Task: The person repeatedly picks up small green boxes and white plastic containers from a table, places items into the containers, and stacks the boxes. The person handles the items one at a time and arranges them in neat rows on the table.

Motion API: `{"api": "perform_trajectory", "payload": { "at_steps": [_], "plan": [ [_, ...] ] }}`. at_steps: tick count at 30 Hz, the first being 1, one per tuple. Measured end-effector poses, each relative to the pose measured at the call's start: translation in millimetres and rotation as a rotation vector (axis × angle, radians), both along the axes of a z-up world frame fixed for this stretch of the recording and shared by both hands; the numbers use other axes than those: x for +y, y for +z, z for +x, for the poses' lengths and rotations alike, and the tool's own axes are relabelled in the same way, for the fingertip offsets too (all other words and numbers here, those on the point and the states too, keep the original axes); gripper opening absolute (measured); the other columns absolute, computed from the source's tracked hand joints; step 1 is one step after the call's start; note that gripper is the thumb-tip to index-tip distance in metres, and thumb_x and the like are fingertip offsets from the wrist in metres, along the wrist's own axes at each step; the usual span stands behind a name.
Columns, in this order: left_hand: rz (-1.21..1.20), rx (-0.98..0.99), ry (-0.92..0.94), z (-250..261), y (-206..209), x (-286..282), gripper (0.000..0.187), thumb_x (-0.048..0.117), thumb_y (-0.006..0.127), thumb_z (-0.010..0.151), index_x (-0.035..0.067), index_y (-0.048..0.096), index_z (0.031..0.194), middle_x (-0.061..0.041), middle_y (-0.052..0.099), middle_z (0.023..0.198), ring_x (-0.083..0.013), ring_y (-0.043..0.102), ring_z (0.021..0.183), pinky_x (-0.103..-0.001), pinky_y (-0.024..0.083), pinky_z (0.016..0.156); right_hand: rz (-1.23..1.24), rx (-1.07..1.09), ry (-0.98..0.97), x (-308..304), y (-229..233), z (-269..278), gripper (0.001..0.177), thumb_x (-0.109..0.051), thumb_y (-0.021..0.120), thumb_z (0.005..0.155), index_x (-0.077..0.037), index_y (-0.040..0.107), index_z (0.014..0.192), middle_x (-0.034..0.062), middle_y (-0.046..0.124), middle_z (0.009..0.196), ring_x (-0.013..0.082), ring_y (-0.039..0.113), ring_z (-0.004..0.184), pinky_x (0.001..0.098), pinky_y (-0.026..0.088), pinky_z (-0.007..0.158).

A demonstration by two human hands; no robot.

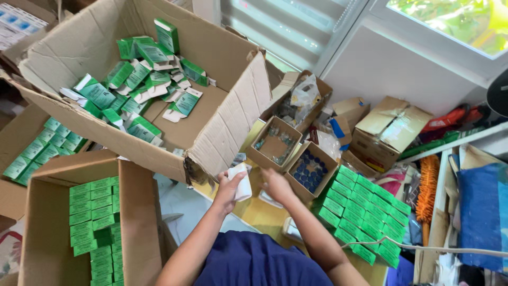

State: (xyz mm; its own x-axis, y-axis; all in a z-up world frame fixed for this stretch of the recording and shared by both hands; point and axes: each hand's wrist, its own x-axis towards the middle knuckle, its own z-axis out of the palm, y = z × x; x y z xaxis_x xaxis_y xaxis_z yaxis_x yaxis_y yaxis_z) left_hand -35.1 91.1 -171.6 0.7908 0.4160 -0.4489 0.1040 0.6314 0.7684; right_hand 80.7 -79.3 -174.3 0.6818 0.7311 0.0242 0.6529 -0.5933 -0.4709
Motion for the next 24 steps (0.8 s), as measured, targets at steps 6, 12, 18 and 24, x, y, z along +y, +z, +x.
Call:
{"api": "perform_trajectory", "payload": {
  "at_steps": [6, 12, 18, 24],
  "plan": [
    [-0.214, -0.142, -0.151, -13, 8, 18, 0.032, 0.035, 0.062, 0.098, 0.012, 0.056, 0.119, -0.006, 0.062, 0.096, -0.0181, 0.062, 0.079, -0.032, 0.056, 0.068, 0.250, -0.178, -0.350, 53, 7, 121, 0.032, -0.011, 0.069, 0.087, -0.014, 0.067, 0.119, 0.0143, 0.068, 0.106, 0.0380, 0.068, 0.097, 0.0487, 0.054, 0.084],
    [-0.278, -0.212, -0.227, -23, 37, 30, 0.045, 0.034, 0.049, 0.099, 0.008, 0.061, 0.134, -0.002, 0.070, 0.116, -0.0128, 0.067, 0.102, -0.031, 0.054, 0.087, 0.138, -0.232, -0.389, 77, 1, 157, 0.033, -0.009, 0.066, 0.090, -0.012, 0.064, 0.122, 0.0156, 0.068, 0.114, 0.0400, 0.066, 0.102, 0.0501, 0.053, 0.086],
    [-0.389, -0.214, -0.292, -17, 32, 38, 0.050, 0.036, 0.040, 0.102, 0.005, 0.059, 0.138, -0.006, 0.070, 0.119, -0.0181, 0.068, 0.104, -0.036, 0.055, 0.092, 0.146, -0.220, -0.410, 77, -6, 173, 0.014, -0.012, 0.070, 0.091, -0.009, 0.064, 0.103, 0.0146, 0.070, 0.106, 0.0389, 0.066, 0.102, 0.0494, 0.053, 0.087],
    [-0.399, -0.259, -0.335, 7, 31, 42, 0.056, 0.037, 0.034, 0.103, 0.001, 0.062, 0.136, -0.008, 0.073, 0.122, -0.0180, 0.069, 0.105, -0.035, 0.055, 0.093, 0.371, 0.241, -0.463, 35, 27, 174, 0.018, -0.012, 0.077, 0.092, -0.007, 0.068, 0.106, 0.0119, 0.077, 0.099, 0.0173, 0.075, 0.092, 0.0313, 0.058, 0.083]
  ]
}}
